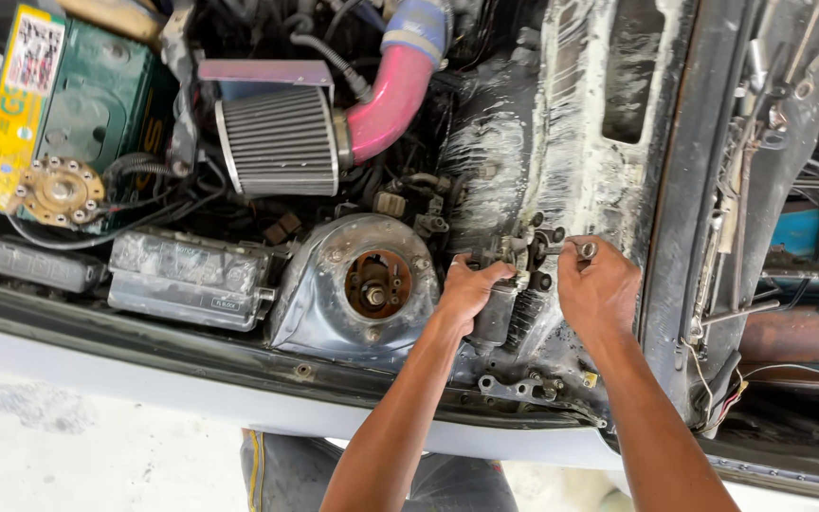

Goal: The person works on a car engine with the hood open, using a wrench to tighten bolts on a component near the firewall. They repeatedly adjust the part and use the wrench to secure it in place.

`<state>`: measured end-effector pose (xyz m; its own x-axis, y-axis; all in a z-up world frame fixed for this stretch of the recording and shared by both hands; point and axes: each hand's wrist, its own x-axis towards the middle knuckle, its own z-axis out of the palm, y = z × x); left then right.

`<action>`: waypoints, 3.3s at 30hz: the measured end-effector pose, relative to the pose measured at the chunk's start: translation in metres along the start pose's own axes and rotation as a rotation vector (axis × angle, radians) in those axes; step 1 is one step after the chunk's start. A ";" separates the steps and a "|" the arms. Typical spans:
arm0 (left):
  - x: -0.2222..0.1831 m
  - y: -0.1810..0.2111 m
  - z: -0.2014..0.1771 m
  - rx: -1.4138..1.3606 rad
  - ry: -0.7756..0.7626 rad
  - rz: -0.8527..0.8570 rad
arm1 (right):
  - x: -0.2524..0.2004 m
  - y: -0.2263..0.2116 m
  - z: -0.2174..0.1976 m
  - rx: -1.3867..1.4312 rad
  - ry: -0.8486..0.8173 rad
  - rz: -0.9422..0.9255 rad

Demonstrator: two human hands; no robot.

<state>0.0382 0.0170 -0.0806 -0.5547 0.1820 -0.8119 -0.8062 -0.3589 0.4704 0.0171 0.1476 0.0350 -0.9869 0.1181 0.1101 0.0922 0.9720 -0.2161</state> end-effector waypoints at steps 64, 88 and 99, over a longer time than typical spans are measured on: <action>-0.028 0.034 -0.004 0.214 -0.045 -0.137 | 0.003 -0.033 -0.015 -0.517 -0.813 0.377; -0.030 0.042 -0.009 0.155 -0.074 -0.120 | -0.006 0.010 -0.013 -0.478 -0.809 0.140; 0.001 -0.019 0.004 0.166 -0.099 -0.106 | -0.004 0.010 -0.016 -0.413 -0.766 0.055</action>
<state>0.0520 0.0276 -0.0885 -0.4757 0.3028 -0.8258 -0.8795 -0.1783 0.4413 0.0246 0.1605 0.0478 -0.7833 0.1427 -0.6050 0.0368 0.9822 0.1839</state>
